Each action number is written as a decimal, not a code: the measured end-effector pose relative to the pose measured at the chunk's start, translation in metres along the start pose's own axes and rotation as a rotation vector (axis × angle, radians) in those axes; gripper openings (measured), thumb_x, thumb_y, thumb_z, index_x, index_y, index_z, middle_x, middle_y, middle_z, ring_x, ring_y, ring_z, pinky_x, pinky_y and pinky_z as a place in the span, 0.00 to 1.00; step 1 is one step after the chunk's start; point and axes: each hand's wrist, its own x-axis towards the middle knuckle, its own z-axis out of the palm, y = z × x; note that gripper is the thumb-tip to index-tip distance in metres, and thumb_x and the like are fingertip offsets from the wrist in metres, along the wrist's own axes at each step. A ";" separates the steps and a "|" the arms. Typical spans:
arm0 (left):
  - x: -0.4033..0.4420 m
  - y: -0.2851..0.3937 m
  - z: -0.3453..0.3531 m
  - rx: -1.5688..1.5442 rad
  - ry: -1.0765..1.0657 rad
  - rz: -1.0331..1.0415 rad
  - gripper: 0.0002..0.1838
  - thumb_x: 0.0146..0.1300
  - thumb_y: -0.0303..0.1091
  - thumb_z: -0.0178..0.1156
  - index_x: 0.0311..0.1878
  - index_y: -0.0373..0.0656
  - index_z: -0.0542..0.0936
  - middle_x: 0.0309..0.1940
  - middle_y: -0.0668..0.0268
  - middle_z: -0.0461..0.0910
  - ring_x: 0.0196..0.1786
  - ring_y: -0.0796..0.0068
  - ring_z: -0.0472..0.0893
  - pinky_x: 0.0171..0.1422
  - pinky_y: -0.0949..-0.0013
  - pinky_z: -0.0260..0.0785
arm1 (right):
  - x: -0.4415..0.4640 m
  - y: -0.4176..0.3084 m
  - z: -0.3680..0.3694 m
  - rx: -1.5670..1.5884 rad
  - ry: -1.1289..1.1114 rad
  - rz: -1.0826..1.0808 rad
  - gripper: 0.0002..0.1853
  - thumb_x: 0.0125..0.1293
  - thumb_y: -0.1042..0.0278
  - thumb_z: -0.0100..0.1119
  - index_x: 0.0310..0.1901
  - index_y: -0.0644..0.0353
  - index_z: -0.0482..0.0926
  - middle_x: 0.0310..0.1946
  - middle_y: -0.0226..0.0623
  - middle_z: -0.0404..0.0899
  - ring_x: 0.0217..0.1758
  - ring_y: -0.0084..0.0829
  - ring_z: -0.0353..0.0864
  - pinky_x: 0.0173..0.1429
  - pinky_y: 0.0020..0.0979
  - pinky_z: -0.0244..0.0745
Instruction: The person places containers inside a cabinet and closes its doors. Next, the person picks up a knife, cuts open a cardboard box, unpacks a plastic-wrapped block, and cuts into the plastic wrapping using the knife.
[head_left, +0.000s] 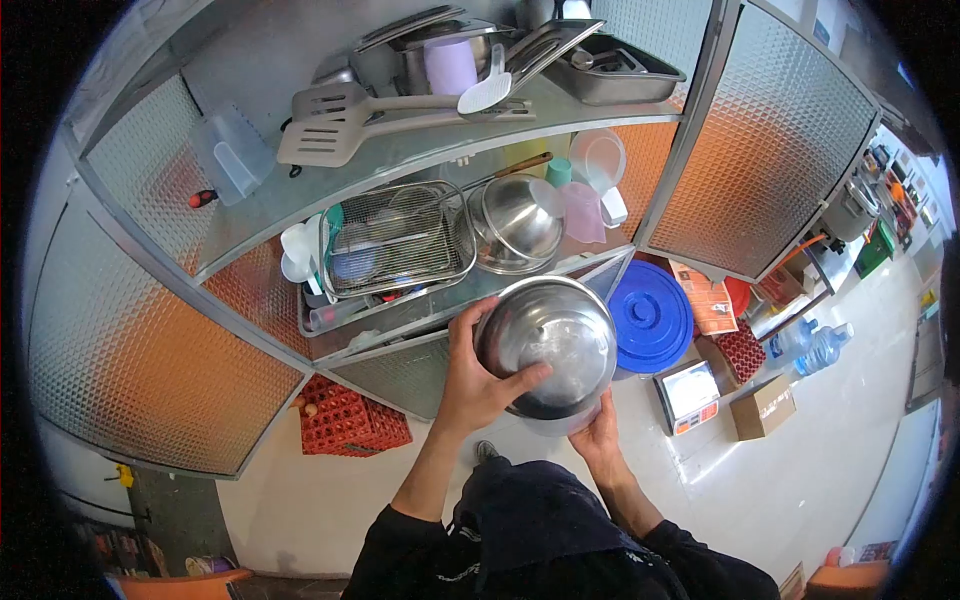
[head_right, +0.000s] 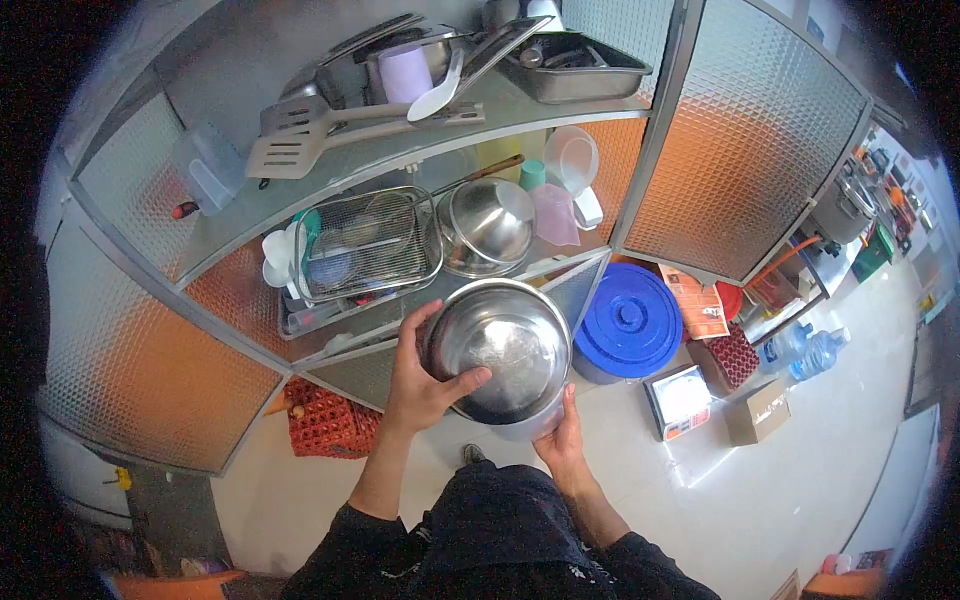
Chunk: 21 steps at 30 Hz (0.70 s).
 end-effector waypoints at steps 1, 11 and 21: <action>0.001 0.001 0.001 -0.018 -0.006 -0.001 0.51 0.43 0.38 0.79 0.67 0.38 0.57 0.58 0.53 0.67 0.61 0.62 0.70 0.67 0.61 0.63 | 0.001 0.000 -0.002 -0.001 0.001 -0.011 0.31 0.69 0.41 0.47 0.65 0.54 0.65 0.65 0.37 0.68 0.67 0.37 0.67 0.71 0.43 0.62; 0.021 0.004 0.004 -0.561 -0.102 -0.192 0.54 0.44 0.35 0.78 0.71 0.37 0.55 0.63 0.55 0.65 0.65 0.65 0.67 0.71 0.62 0.58 | 0.011 -0.008 -0.015 0.085 0.035 -0.057 0.28 0.71 0.43 0.44 0.63 0.53 0.68 0.63 0.35 0.71 0.65 0.35 0.70 0.70 0.42 0.63; 0.043 -0.016 -0.032 -1.050 0.145 -0.288 0.42 0.52 0.28 0.70 0.70 0.43 0.60 0.59 0.58 0.70 0.62 0.66 0.70 0.67 0.63 0.64 | 0.004 -0.022 -0.021 0.072 -0.007 -0.166 0.29 0.68 0.43 0.51 0.65 0.50 0.66 0.65 0.32 0.69 0.68 0.35 0.66 0.71 0.44 0.61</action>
